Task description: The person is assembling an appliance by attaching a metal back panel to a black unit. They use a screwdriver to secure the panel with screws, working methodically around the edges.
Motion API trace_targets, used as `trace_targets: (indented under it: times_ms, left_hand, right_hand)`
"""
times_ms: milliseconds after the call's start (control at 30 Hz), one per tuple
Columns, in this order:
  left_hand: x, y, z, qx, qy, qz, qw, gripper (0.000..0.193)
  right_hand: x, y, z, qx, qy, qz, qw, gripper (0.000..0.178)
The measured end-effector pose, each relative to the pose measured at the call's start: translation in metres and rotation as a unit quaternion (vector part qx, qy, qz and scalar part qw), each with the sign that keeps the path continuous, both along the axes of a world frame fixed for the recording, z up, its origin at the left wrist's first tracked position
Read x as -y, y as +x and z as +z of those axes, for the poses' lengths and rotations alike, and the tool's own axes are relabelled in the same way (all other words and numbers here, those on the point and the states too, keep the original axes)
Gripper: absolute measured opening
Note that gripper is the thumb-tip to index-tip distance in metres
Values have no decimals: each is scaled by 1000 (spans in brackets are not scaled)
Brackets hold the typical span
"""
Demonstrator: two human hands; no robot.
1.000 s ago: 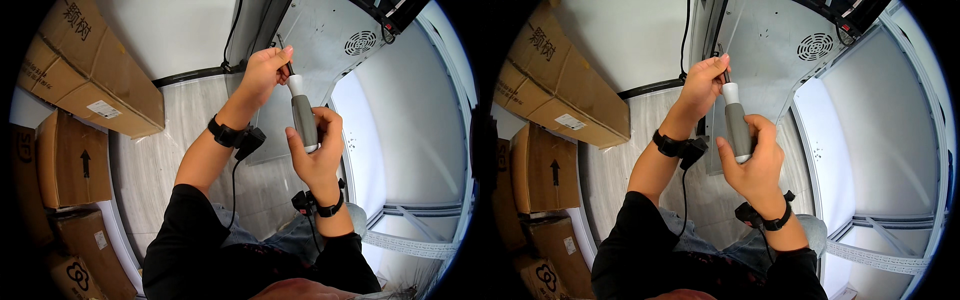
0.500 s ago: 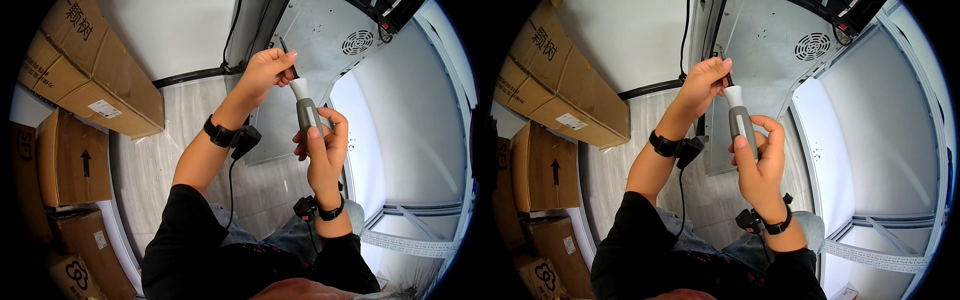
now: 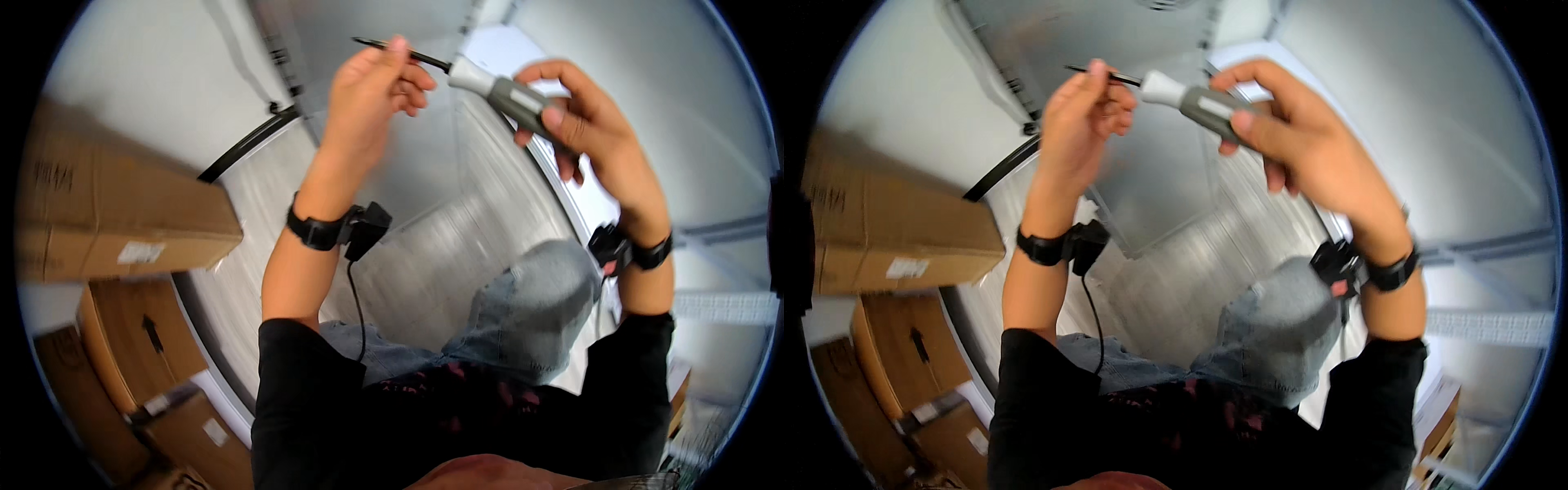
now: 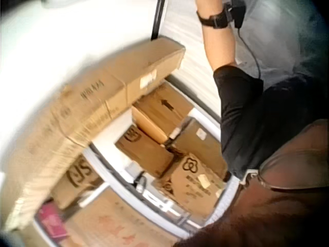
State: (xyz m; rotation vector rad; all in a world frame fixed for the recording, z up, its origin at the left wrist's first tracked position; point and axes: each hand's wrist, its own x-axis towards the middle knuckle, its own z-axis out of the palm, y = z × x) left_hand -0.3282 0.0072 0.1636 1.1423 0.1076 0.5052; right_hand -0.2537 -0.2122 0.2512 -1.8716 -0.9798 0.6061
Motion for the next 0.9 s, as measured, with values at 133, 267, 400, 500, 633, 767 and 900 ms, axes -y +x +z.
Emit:
trace_targets:
  times_ms: [133, 267, 400, 500, 633, 767, 900]
  left_hand:
    - [18, 74, -30, -10, 19, -67, 998, 29]
    - [65, 159, -60, -69, 3, -87, 994, 27]
    - [126, 248, -103, -132, 61, -114, 983, 25]
    - [160, 303, -144, -187, 138, -162, 959, 23]
    - [187, 365, -201, -302, 233, -157, 911, 19]
    - [183, 412, -273, -354, 323, -128, 868, 18]
    - [181, 447, -324, -331, 455, -44, 826, 22]
  right_hand:
    - [28, 77, 6, -24, -67, 0, 997, 34]
    - [68, 157, -71, -4, -44, -63, 997, 32]
    - [123, 224, -161, 0, -22, -107, 994, 36]
    - [169, 249, -221, -124, 26, -209, 970, 35]
    - [218, 270, -290, -277, 91, -347, 891, 29]
    - [251, 276, -347, -339, 114, -384, 851, 29]
    - [269, 276, -375, -373, 133, -426, 813, 31]
